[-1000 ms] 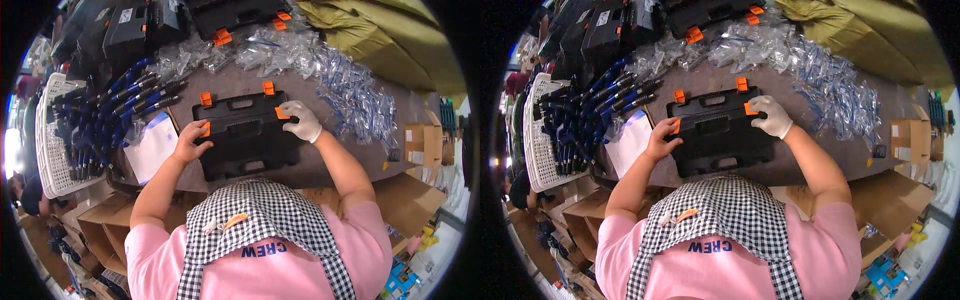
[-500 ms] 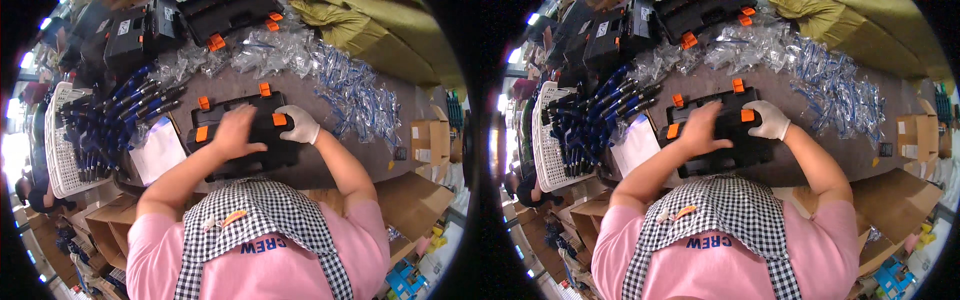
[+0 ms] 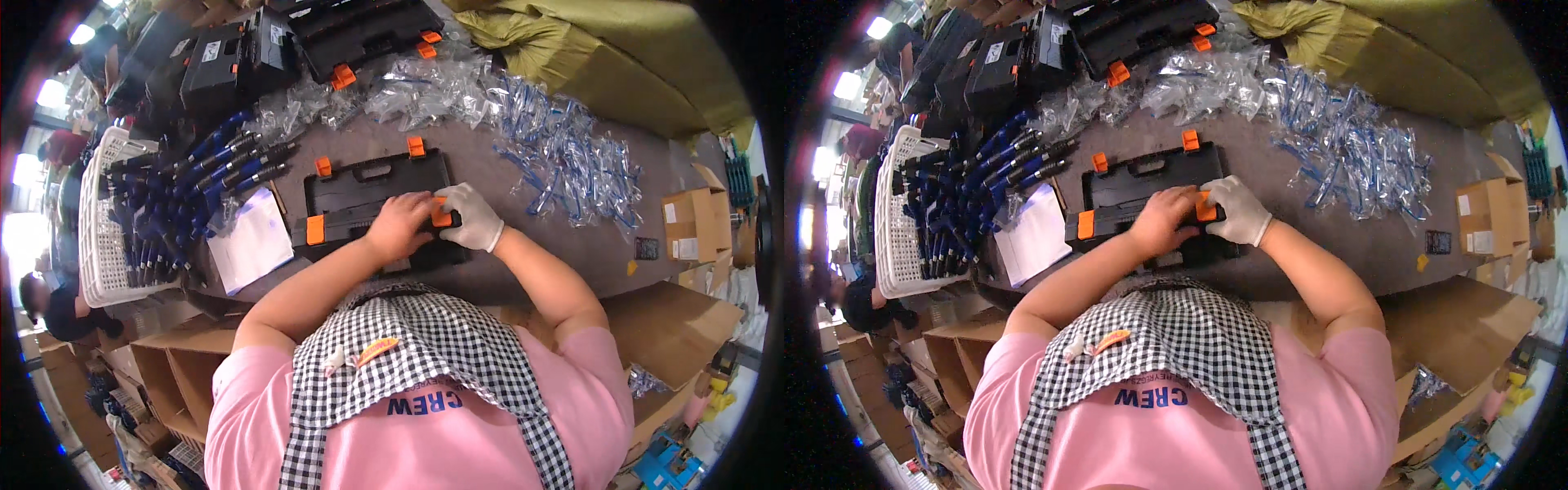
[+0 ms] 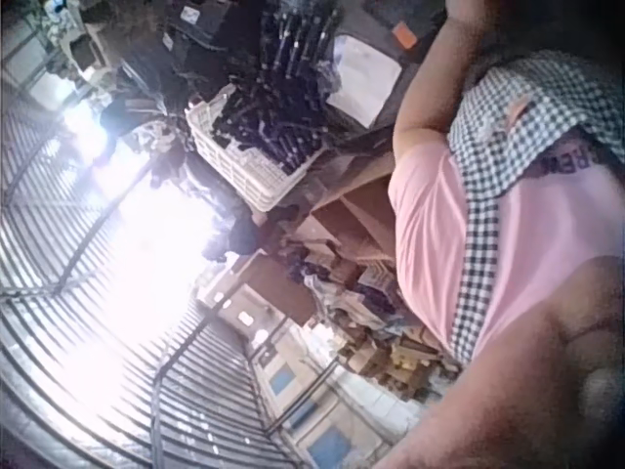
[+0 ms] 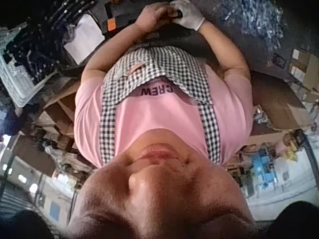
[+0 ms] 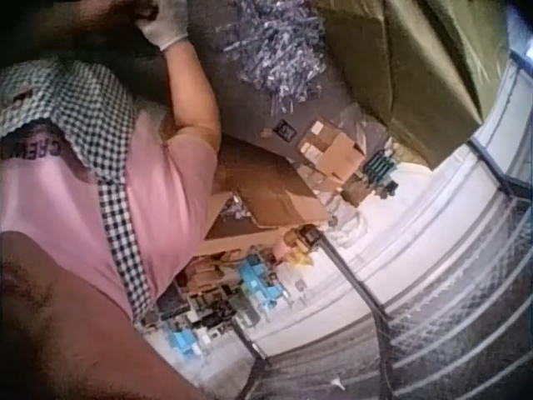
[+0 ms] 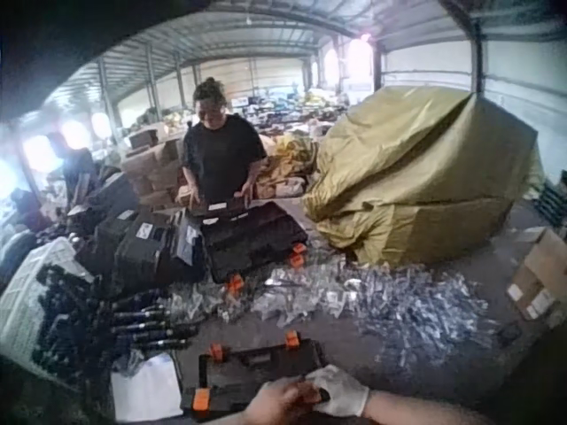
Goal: Packing rivet guns and manuals into plastic carrying cases and then placing the cases into cardboard boxes.
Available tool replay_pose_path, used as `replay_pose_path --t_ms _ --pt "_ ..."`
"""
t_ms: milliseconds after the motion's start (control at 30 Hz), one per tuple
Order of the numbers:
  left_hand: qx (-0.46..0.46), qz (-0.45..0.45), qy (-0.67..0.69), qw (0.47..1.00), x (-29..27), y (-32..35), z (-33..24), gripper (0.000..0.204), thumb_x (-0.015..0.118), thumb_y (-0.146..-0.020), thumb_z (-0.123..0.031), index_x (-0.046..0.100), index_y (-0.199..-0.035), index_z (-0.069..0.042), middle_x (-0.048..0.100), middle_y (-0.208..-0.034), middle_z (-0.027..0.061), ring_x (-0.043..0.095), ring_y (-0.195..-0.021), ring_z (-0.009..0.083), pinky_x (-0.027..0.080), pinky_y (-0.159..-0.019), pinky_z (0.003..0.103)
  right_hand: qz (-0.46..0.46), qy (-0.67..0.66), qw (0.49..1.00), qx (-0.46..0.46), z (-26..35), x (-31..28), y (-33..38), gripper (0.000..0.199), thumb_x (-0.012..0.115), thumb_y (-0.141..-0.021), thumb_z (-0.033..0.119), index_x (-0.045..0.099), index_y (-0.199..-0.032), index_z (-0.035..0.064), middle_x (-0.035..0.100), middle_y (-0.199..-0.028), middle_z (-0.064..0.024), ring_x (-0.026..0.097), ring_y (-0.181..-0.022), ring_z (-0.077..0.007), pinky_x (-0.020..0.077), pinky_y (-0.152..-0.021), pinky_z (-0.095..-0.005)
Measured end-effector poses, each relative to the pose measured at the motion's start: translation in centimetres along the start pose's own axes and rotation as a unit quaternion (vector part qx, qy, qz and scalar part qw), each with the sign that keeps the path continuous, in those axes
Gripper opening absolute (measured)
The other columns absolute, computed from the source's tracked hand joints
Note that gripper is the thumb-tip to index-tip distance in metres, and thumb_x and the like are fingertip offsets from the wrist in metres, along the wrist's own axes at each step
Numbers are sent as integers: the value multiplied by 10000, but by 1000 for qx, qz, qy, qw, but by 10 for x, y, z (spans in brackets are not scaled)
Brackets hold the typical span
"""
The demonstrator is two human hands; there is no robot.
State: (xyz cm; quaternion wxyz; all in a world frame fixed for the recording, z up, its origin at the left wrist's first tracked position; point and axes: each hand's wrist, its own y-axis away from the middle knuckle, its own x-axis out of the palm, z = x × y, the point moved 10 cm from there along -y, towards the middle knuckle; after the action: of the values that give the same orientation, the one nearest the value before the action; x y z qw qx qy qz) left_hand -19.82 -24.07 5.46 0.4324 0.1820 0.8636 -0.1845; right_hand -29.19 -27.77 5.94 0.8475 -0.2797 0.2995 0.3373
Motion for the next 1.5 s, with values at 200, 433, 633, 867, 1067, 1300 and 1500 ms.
replay_pose_path --t_ms 200,433,633,867,1067,1300,1500 --pt "-223 182 -55 956 -25 37 49 591 811 -661 -293 562 -1143 -59 637 -1046 197 607 -1009 367 491 -867 455 -62 70 987 -130 39 -7 31 499 817 -570 90 513 -964 124 533 -1232 -132 476 -1113 -387 426 -938 -482" --pt "-203 250 10 947 -43 94 2 431 744 -758 -364 651 -949 11 660 -903 226 631 -874 396 489 -763 463 -72 95 958 -262 125 -8 36 161 710 -682 75 560 -740 58 572 -1193 -138 519 -1040 -356 463 -874 -472" --pt "-278 139 -1 950 -187 190 -105 277 635 -855 -277 574 -904 -11 617 -793 239 611 -778 427 473 -705 490 -48 64 893 -444 253 -45 16 298 744 -646 100 621 -905 182 549 -1135 -125 520 -1049 -340 485 -869 -504" --pt "-541 -266 -202 772 -329 424 -196 229 710 -781 -113 573 -912 16 574 -768 242 578 -721 397 463 -653 411 -96 -11 936 -338 239 -4 -48 347 680 -881 314 526 -1108 102 481 -1263 -155 471 -1153 -345 394 -976 -469" --pt "-636 -345 -280 631 -283 600 -163 305 700 -828 -205 563 -944 42 569 -767 278 551 -725 447 460 -652 444 114 -16 925 -363 224 76 -48 271 721 -651 35 584 -883 57 606 -1014 -126 574 -944 -330 465 -835 -437" --pt "-724 -161 -236 628 -142 683 -8 269 655 -827 -269 579 -881 -16 646 -827 256 626 -844 447 496 -744 531 118 13 942 -314 208 83 -69 225 713 -638 5 598 -824 57 639 -929 -114 602 -886 -318 480 -802 -424" --pt "-767 -219 -81 597 -18 811 107 299 618 -858 -238 596 -1061 -19 662 -987 239 633 -937 419 503 -802 505 123 47 959 -251 167 87 -79 177 719 -668 58 610 -806 62 654 -898 -90 615 -881 -303 486 -811 -422"
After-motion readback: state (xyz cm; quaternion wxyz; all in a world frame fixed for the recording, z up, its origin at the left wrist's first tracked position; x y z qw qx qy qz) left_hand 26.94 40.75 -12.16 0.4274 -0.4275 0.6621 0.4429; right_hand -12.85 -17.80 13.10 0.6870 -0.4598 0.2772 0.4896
